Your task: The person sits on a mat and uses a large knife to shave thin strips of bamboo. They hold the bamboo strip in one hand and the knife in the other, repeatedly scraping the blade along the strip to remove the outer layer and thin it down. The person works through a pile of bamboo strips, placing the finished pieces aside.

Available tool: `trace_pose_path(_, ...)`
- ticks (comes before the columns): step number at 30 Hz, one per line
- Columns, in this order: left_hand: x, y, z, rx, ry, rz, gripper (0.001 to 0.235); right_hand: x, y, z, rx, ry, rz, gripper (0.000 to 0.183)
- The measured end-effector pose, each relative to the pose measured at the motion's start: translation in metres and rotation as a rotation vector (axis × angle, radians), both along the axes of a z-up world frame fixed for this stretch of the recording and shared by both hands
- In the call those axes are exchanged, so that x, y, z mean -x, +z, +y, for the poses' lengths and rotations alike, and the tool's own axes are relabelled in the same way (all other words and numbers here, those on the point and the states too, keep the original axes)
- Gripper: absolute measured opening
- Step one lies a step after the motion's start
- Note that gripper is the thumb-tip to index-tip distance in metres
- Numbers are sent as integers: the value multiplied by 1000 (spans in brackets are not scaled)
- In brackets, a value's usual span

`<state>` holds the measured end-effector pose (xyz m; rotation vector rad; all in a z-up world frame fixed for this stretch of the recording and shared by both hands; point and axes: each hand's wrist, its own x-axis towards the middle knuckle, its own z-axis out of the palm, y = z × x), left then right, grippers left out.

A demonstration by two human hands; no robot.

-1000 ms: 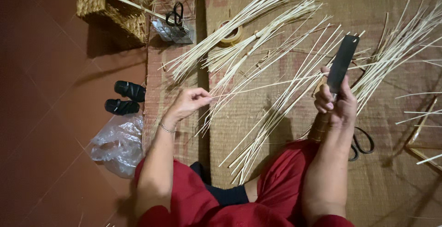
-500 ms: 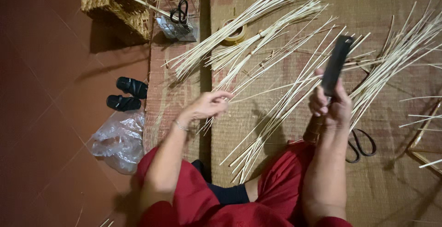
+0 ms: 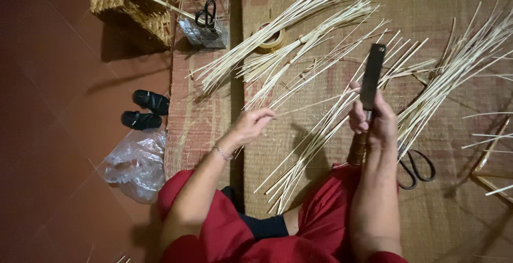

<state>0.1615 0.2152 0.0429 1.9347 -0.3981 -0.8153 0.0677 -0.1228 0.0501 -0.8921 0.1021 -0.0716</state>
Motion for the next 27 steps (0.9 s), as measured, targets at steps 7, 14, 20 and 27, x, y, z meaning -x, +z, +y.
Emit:
trace_pose_path(7, -36, -59, -22, 255, 278, -271, 18, 15, -28, -41, -84, -198, -27, 60)
trace_pose_path(14, -92, -141, -89, 219, 284, -500, 18, 19, -53, -68, -156, -363, 28, 54)
trace_pose_path(20, -119, -201, -136, -26, 291, -796, 9, 8, -55, -65, -201, -397, 82, 54)
trace_pose_path(27, -122, -192, -138, -481, 179, -894, 19, 7, -51, -67, -236, -476, 130, 54)
